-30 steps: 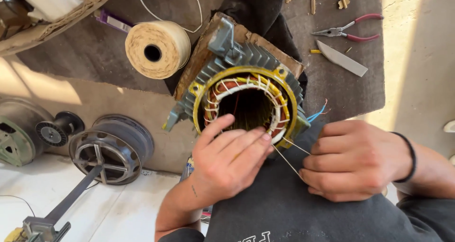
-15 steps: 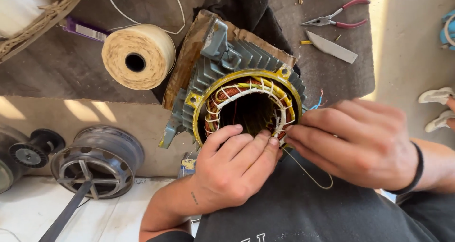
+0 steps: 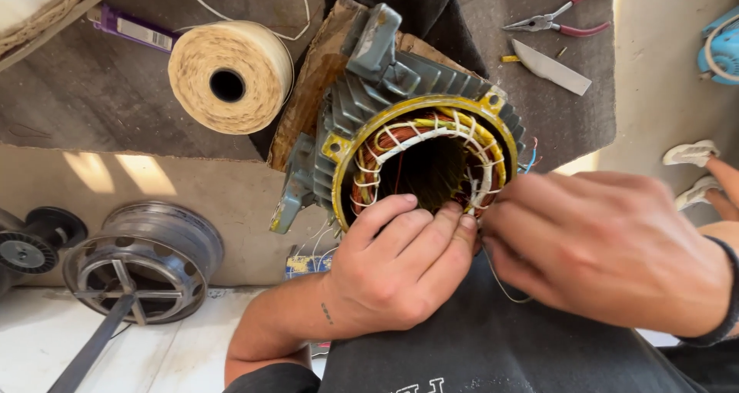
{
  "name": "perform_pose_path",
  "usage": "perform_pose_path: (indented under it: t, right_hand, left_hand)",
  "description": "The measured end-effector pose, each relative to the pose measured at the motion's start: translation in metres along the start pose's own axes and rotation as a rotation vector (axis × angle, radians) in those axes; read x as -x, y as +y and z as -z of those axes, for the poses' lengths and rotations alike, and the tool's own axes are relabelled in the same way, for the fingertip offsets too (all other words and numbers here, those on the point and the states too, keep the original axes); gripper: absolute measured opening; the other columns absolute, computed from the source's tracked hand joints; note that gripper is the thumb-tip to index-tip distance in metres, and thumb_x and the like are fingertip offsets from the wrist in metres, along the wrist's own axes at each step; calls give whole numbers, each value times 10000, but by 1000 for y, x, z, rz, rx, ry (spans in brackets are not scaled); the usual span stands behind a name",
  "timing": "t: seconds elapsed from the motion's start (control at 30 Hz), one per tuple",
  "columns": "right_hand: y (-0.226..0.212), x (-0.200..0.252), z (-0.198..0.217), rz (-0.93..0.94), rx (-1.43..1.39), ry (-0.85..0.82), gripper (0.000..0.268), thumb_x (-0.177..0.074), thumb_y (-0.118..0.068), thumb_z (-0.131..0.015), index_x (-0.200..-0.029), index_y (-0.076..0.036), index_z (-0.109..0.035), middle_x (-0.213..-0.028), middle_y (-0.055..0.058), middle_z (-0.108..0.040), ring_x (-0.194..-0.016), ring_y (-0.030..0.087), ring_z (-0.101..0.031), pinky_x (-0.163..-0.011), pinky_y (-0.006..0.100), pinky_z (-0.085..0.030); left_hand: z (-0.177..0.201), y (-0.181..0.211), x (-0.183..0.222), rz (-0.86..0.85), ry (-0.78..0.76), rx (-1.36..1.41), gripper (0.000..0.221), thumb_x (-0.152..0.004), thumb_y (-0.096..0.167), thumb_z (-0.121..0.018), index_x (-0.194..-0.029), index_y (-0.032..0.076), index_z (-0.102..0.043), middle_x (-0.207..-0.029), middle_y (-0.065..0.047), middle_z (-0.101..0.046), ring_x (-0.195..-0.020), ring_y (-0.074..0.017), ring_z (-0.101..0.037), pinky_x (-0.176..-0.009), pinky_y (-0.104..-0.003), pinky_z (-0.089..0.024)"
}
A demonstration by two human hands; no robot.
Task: Lacing and securing the copper windings of an electric motor stator using a cord.
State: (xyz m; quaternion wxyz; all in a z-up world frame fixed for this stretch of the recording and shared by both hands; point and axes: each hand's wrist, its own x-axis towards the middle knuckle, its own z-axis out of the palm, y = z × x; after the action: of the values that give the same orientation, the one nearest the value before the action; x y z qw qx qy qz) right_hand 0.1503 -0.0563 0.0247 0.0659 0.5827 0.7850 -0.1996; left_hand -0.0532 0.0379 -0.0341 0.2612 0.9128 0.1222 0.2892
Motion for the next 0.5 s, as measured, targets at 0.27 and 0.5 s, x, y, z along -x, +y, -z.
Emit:
perform_pose_path:
  t: [0.27,0.5]
  right_hand:
    - [-7,-8,18,-20,193,142,164,-1084,-265,-606,-960,-187,-679,-934,-66,-664,-612,156,-598,-538,288,-442]
    - [-16,-13,15,-78,401,-120,392,-1093,-193,-555,-726,-247,-426,-705,-50,-438,-532,143,-541,-428,334,-327]
  left_hand:
    - [-1,-2,0,-5,37,-17,167,-1055,108,-623,-937,109,-741,-981,-56,-765,-807,-148,-653,-897,-303,-521]
    - [-2,0,3,-6,42,8,172,-1045,86,-634,-907,100,-735,-993,-85,-769,-800,-167,-656,-902,-327,-530]
